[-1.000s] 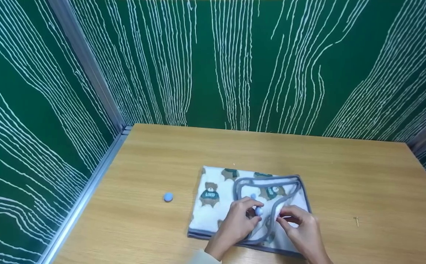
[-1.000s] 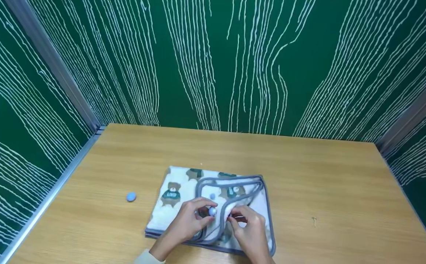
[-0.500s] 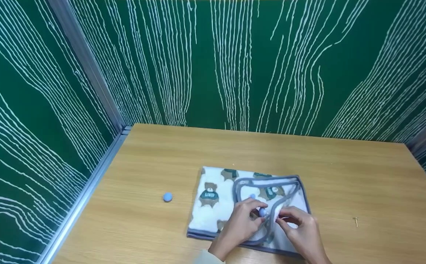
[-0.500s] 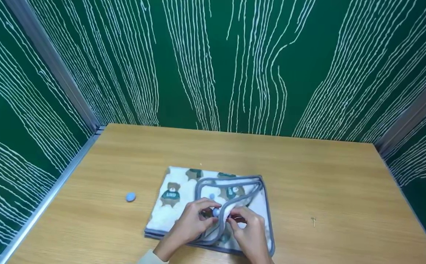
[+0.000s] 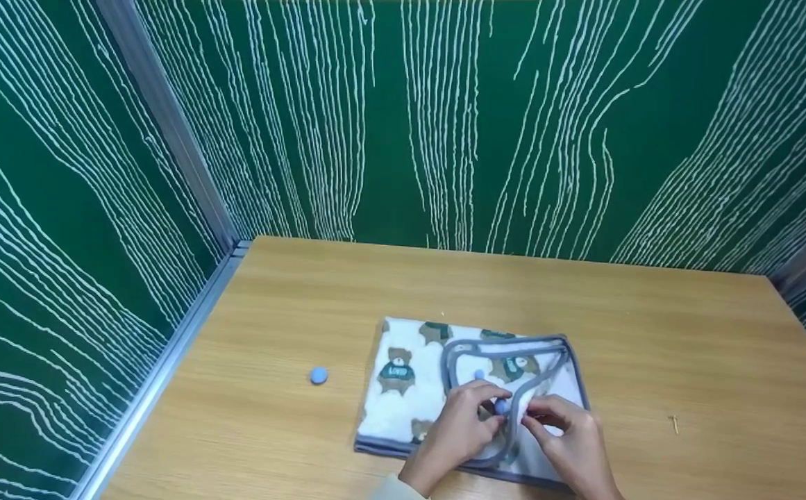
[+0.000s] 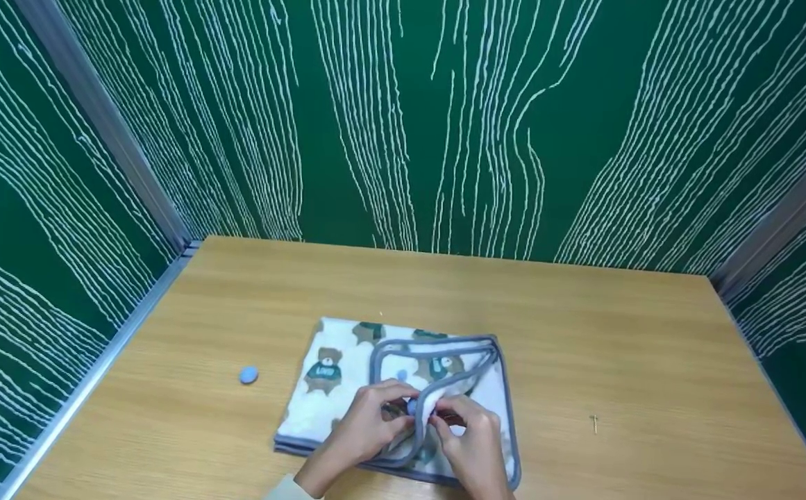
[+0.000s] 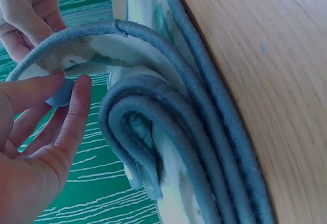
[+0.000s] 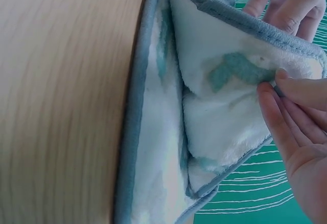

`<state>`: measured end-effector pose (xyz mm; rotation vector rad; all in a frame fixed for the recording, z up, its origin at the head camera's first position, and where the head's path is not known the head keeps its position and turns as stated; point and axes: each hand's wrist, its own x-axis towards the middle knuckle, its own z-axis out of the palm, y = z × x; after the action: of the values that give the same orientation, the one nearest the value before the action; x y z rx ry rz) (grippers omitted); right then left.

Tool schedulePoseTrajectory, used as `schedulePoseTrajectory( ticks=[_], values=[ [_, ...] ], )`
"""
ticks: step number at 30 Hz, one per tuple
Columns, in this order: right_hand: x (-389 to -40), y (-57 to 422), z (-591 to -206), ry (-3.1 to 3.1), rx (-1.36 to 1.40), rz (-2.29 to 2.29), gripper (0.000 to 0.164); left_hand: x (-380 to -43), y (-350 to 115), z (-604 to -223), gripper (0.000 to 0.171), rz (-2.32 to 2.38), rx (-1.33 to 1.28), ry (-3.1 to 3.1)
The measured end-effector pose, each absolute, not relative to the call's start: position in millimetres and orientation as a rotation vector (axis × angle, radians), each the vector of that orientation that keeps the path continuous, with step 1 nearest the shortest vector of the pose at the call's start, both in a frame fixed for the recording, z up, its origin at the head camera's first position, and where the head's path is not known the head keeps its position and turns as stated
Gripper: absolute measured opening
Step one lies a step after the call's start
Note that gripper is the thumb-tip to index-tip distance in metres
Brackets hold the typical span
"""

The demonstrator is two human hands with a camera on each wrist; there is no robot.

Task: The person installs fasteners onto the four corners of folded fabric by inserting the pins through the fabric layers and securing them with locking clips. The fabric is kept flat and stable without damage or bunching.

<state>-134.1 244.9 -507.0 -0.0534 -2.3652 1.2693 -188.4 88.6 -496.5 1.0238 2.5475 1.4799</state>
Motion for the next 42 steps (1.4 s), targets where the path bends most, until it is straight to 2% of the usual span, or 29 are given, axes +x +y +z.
schedulePoseTrajectory(
  ticks=[6,13,21,23,27,31,36,42],
  values=[
    [-134,244,-509,-2.304,0.019,1.299,0.031,-188,91,-498,0.027,1.484,1.073,2.589],
    [-132,245,-508,-2.35,-0.049,1.305,0.03,-186,94,-495,0.026,1.452,1.001,2.588],
    [-131,245,-506,-2.378,-0.081,1.342,0.031,-187,94,-496,0.028,1.438,1.04,2.542],
    [-131,246,-506,-2.372,-0.071,1.34,0.031,-187,93,-497,0.024,1.487,1.055,2.504],
    [-131,247,-507,-2.327,-0.034,1.301,0.031,-184,93,-497,0.004,1.592,1.039,2.387],
    [-132,247,-509,-2.267,0.048,1.263,0.03,-181,94,-494,0.021,1.579,1.079,2.385],
    [-132,246,-509,-2.257,0.098,1.281,0.029,-182,95,-489,0.016,1.494,1.183,2.502],
    [-132,245,-508,-2.234,0.126,1.373,0.03,-190,87,-486,0.016,1.541,1.057,2.41]
  ],
)
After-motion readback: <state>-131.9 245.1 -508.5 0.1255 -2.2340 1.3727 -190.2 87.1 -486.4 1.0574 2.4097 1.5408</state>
